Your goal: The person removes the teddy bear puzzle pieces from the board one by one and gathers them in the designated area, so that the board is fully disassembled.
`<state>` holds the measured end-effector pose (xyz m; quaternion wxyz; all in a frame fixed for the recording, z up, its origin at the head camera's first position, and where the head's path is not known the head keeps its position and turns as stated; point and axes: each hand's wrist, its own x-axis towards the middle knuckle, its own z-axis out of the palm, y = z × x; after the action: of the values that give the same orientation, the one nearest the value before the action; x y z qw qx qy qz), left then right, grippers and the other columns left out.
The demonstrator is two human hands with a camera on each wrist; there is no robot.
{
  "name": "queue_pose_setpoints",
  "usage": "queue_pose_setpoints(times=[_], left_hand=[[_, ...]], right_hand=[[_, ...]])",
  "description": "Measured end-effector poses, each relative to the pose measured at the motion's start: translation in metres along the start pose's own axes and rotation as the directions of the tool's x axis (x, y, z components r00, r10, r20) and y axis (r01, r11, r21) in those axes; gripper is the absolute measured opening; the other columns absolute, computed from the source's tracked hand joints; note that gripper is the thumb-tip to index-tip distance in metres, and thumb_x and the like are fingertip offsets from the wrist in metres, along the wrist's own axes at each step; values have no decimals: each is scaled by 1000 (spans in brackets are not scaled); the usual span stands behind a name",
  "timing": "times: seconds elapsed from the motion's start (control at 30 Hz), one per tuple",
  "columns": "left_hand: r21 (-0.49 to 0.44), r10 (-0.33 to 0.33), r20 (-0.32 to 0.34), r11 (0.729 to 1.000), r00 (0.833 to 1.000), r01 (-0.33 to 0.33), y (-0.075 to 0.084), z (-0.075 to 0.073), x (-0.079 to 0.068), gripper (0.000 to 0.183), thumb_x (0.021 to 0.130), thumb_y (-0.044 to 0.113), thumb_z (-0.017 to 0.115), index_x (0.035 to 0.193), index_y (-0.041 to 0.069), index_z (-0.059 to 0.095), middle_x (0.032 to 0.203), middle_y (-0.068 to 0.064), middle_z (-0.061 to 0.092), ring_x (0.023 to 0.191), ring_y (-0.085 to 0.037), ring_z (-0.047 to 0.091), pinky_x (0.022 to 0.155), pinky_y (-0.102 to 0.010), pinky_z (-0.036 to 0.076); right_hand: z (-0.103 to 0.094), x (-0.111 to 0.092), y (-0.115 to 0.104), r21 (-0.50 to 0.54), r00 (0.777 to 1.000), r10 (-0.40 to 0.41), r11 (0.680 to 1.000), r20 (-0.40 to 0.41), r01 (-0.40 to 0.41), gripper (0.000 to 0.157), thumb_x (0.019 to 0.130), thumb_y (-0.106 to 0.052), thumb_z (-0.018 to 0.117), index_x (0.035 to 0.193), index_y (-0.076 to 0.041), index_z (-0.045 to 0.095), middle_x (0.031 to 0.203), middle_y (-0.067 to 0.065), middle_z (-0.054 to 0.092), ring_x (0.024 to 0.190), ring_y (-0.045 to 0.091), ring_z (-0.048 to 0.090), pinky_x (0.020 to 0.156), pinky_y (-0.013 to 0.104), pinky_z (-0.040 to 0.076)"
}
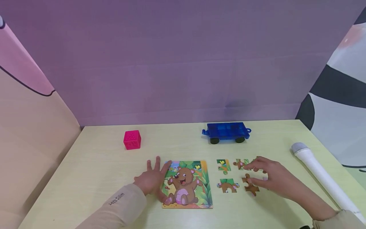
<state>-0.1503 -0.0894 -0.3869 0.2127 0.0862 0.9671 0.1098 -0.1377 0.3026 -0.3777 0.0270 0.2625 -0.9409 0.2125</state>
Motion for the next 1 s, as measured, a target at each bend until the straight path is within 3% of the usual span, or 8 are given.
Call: queue_pose_setpoints(times=[0.23, 0.57, 0.83, 1.0], left_hand=[[-6, -24, -5, 1000, 1000, 24, 2, -1, -1, 125, 60, 38, 99, 161, 23, 27, 168, -20, 8, 150, -54, 7, 89, -85, 36], [-12, -37, -25, 999, 999, 36, 5, -2, -3, 121, 61, 36, 98, 159, 23, 30, 168, -20, 12, 146, -59, 15, 84, -82, 42], [-5, -37, -25, 999, 999, 37, 6, -1, -2, 119, 61, 35, 98, 159, 21, 31, 167, -22, 13, 145, -61, 16, 82, -82, 42], [9, -50, -8, 999, 999, 50, 8, -1, -1, 120, 62, 36, 98, 159, 21, 30, 167, -21, 12, 146, -60, 16, 84, -82, 42]], right_hand=[[6, 25, -40, 70, 997, 44, 996, 55, -48, 29, 88, -27, 80, 114, -16, 74, 107, -5, 65, 92, 17, 63, 69, 30, 54], [28, 60, -86, 55, 994, 86, 994, 71, -90, 23, 88, -25, 81, 107, -15, 75, 105, -3, 65, 93, 21, 65, 75, 36, 56], [51, 83, -112, 89, 995, 75, 993, 64, -81, 20, 87, -19, 82, 105, -13, 75, 104, -1, 66, 93, 23, 65, 72, 34, 55], [67, 96, -127, 71, 995, 58, 995, 79, -63, 21, 86, -20, 83, 104, -11, 76, 100, 1, 65, 83, 19, 63, 70, 35, 55]])
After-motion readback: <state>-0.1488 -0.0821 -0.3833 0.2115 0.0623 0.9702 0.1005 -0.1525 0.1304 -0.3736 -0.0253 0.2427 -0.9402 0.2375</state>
